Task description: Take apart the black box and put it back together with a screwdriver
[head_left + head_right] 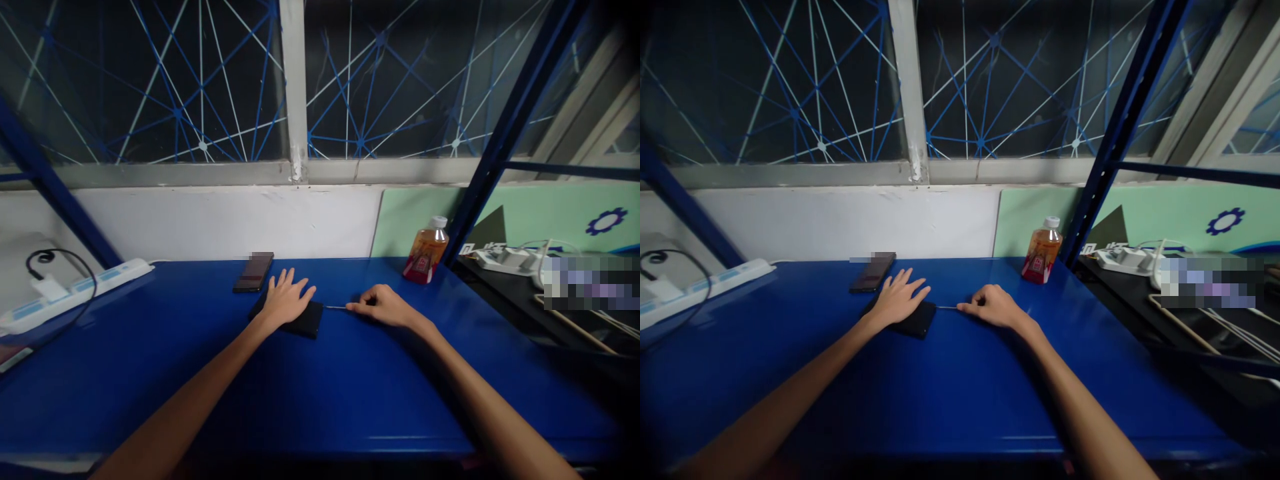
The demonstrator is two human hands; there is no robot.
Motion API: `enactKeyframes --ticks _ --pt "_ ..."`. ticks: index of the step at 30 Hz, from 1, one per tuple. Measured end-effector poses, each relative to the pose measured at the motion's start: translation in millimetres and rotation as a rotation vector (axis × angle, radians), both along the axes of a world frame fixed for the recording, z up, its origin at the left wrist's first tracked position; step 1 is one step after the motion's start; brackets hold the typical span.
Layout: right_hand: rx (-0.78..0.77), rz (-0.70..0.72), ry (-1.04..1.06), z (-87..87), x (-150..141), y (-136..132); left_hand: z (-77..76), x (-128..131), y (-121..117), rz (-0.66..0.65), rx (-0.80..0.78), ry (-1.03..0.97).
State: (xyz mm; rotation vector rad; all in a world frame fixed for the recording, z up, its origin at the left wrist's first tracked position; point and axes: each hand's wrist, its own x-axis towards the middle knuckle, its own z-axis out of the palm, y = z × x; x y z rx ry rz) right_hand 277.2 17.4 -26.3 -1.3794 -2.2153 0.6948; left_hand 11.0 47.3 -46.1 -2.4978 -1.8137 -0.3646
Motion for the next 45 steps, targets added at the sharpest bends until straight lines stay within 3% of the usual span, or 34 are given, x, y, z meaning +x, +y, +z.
enactKeyframes --ticks 10,36,45 --pt "0.055 -0.020 -0.078 -0.2 -2 0 -6.9 -3 3 0.011 -0.002 0.056" --pt "0.105 -0.071 -0.141 8.0 -8 -7 -0.6 0 -7 0.038 -0.016 0.039" --pt "-0.062 0.061 -0.044 12.7 8 -3 -4.1 -4 -7 -0.032 0.027 0.027"
